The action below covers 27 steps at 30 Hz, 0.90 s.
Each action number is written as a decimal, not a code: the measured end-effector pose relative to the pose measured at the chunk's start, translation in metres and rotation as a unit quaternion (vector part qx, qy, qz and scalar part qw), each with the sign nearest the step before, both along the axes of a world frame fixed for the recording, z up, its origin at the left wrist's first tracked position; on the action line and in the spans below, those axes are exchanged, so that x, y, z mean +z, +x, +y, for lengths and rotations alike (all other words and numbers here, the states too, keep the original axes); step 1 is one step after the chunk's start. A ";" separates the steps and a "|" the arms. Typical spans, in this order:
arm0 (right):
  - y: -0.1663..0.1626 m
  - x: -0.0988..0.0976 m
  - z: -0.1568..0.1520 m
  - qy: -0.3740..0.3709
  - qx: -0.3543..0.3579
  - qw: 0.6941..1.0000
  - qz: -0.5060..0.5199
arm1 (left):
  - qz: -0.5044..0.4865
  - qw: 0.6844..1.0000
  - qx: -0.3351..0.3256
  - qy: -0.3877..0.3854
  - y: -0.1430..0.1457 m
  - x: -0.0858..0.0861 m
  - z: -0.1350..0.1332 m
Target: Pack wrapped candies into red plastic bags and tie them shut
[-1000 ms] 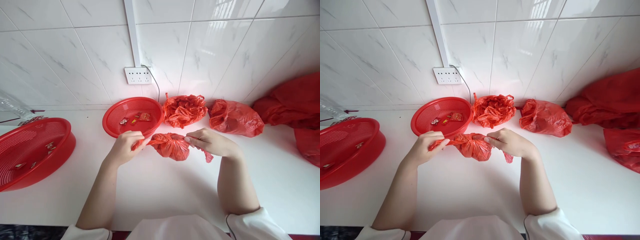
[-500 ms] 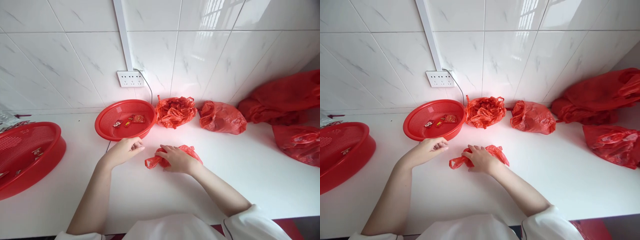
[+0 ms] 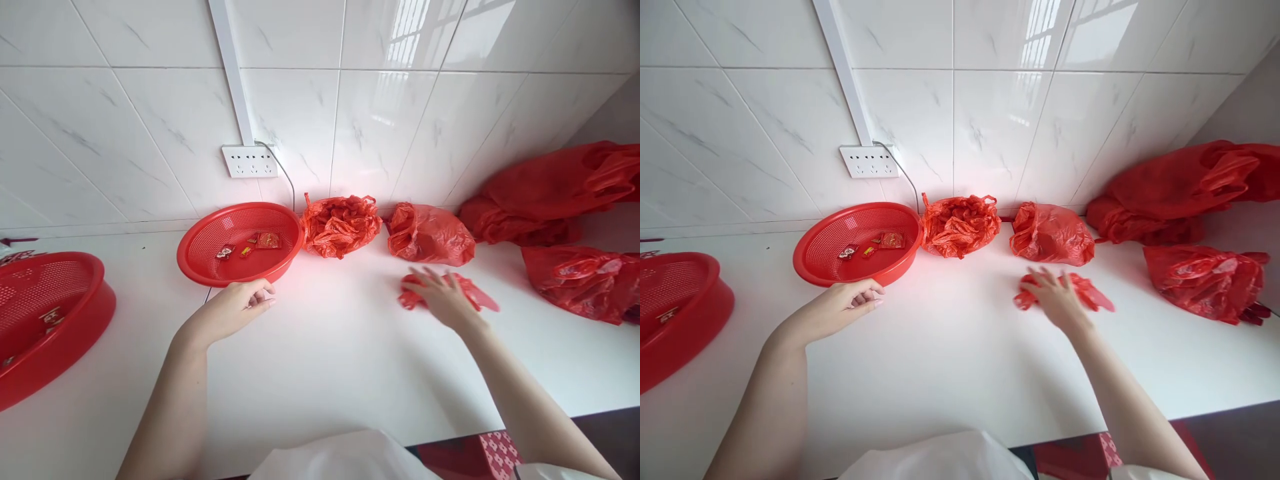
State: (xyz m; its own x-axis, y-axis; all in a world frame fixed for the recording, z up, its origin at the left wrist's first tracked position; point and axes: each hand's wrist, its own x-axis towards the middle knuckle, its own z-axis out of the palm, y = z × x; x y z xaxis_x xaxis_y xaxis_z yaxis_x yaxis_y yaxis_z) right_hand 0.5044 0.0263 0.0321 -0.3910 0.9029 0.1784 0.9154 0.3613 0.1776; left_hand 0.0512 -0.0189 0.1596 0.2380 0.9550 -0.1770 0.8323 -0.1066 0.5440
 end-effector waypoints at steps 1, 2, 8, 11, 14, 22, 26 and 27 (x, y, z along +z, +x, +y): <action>0.013 0.005 0.005 0.036 -0.074 0.996 -0.016 | -0.002 1.000 -0.001 -0.002 0.000 0.000 0.000; 0.021 0.011 0.011 0.066 -0.130 0.989 -0.021 | -0.005 1.000 -0.001 -0.005 0.000 -0.001 0.001; -0.039 0.057 0.049 0.067 -0.039 0.993 0.084 | -0.013 0.999 0.008 -0.034 0.002 -0.001 0.001; -0.099 0.063 0.071 0.029 0.047 0.983 0.174 | -0.011 0.999 0.005 -0.033 0.002 0.000 -0.001; -0.148 0.054 0.094 -0.021 0.033 0.965 0.258 | -0.018 0.999 0.002 -0.028 0.001 0.001 -0.002; -0.183 0.040 0.127 -0.029 -0.046 0.914 0.402 | -0.046 0.999 -0.013 -0.027 0.004 -0.006 -0.002; -0.172 0.052 0.118 -0.027 -0.051 0.875 0.480 | -0.066 0.997 -0.040 -0.012 0.019 -0.018 0.004; -0.169 0.055 0.115 -0.029 -0.047 0.866 0.497 | -0.070 0.996 -0.047 0.010 0.027 -0.023 0.008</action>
